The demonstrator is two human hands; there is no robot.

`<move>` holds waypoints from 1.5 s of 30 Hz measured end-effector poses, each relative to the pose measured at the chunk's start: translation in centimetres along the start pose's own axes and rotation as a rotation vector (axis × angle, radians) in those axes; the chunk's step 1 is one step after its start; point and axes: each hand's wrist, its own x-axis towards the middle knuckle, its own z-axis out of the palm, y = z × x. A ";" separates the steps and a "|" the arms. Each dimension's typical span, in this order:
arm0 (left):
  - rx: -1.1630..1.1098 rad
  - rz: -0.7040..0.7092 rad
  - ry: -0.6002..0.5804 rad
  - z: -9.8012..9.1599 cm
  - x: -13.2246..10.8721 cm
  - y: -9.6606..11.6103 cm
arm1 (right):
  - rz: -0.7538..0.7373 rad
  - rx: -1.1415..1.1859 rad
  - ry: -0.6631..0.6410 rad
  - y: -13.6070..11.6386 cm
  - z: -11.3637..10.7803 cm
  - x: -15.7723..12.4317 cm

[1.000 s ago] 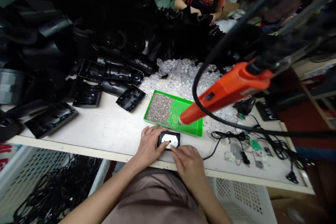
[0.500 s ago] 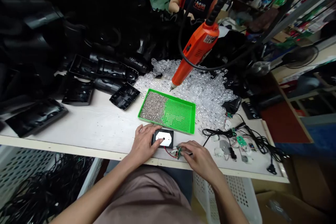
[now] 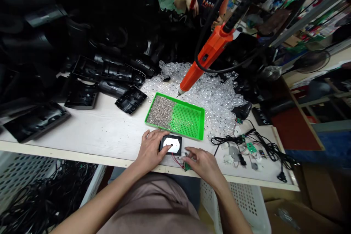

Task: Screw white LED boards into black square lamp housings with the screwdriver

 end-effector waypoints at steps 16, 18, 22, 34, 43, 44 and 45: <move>0.018 -0.021 -0.005 0.0 -0.1 0.4 | -0.249 0.162 0.552 0.7 2.6 0.9; 0.013 -0.023 -0.012 -0.1 -0.1 0.4 | -0.406 0.097 0.564 0.0 1.8 1.4; 0.007 0.006 -0.029 -0.3 -0.2 0.6 | -0.600 -0.241 0.498 -1.9 1.0 2.2; -0.022 0.026 -0.099 -0.9 -0.5 0.6 | -0.510 -0.570 0.280 -5.1 0.6 2.8; -0.027 0.027 -0.108 -0.9 -0.3 0.7 | -0.526 -0.502 0.122 -5.9 -0.2 3.9; -0.028 0.027 -0.102 -1.0 -0.3 0.7 | -0.543 -0.459 0.086 -5.7 -0.9 3.8; -0.030 0.028 -0.097 -1.0 -0.4 0.6 | -0.565 -0.395 0.060 -5.3 -1.7 3.6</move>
